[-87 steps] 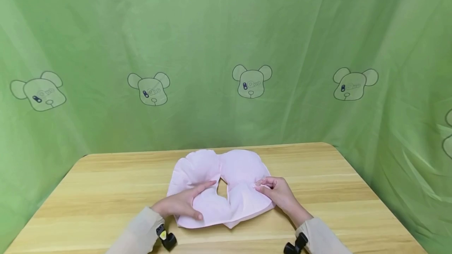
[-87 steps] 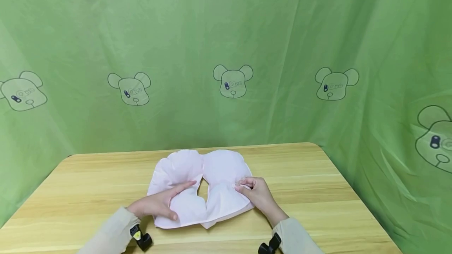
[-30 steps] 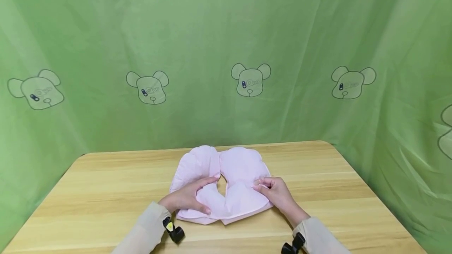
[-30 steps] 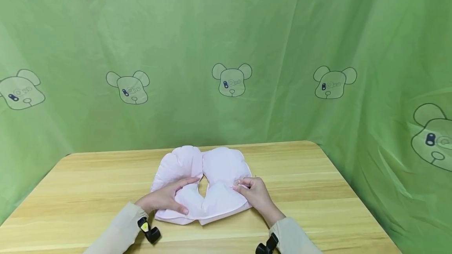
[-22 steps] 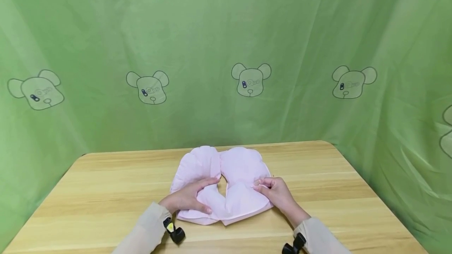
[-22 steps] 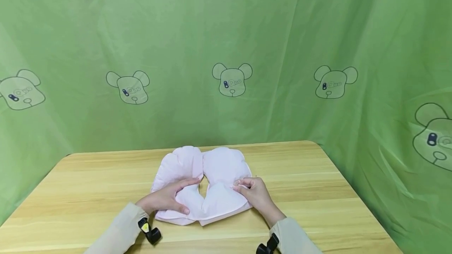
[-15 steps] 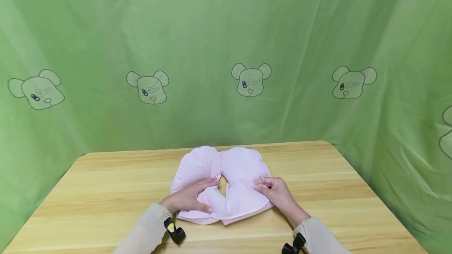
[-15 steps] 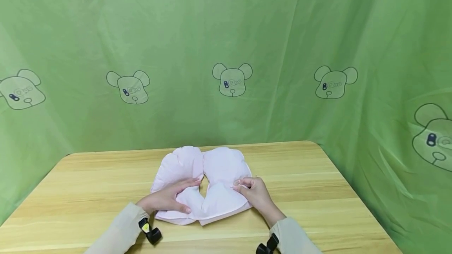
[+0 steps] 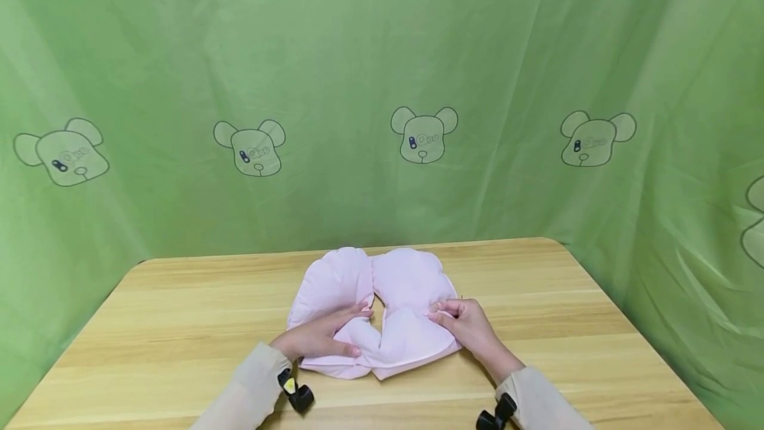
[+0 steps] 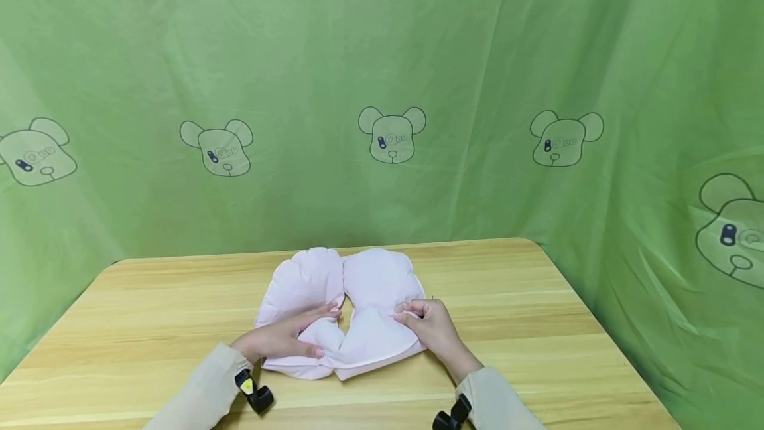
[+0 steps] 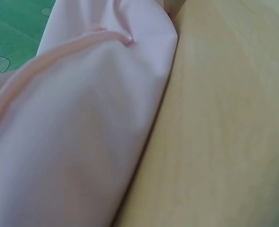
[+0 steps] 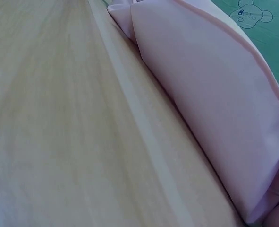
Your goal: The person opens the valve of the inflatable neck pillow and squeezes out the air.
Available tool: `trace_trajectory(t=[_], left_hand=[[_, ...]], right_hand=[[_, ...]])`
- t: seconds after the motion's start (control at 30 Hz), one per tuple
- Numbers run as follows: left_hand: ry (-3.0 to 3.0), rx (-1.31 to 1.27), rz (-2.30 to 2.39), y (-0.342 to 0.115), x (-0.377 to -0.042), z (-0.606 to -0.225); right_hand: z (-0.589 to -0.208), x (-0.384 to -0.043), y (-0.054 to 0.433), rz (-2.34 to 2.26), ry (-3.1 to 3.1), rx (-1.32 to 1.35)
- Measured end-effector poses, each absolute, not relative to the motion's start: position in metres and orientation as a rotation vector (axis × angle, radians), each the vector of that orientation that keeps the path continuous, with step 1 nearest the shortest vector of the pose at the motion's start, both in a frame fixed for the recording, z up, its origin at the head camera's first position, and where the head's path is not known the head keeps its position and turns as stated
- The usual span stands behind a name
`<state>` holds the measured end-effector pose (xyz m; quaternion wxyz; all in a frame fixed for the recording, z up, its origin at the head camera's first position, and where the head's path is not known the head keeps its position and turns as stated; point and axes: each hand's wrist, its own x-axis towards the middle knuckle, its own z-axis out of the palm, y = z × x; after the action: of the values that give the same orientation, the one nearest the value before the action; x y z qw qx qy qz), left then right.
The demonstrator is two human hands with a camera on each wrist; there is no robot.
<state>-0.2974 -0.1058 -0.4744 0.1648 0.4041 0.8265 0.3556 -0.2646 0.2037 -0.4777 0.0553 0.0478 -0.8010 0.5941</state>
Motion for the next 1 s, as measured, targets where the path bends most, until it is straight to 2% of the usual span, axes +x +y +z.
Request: trace_trajectory(t=[0.43,1.0], left_hand=[[2.393,1.241,0.908,-0.1035,-0.2953,-0.4726],[2.460,1.238,0.761,-0.0964,-0.2897,-0.4720]], right_hand=[[-0.4762,-0.2641,0.2031,1.779,-2.435,0.113],[-0.4765,-0.2639,0.2033,1.805,-2.406,0.175]])
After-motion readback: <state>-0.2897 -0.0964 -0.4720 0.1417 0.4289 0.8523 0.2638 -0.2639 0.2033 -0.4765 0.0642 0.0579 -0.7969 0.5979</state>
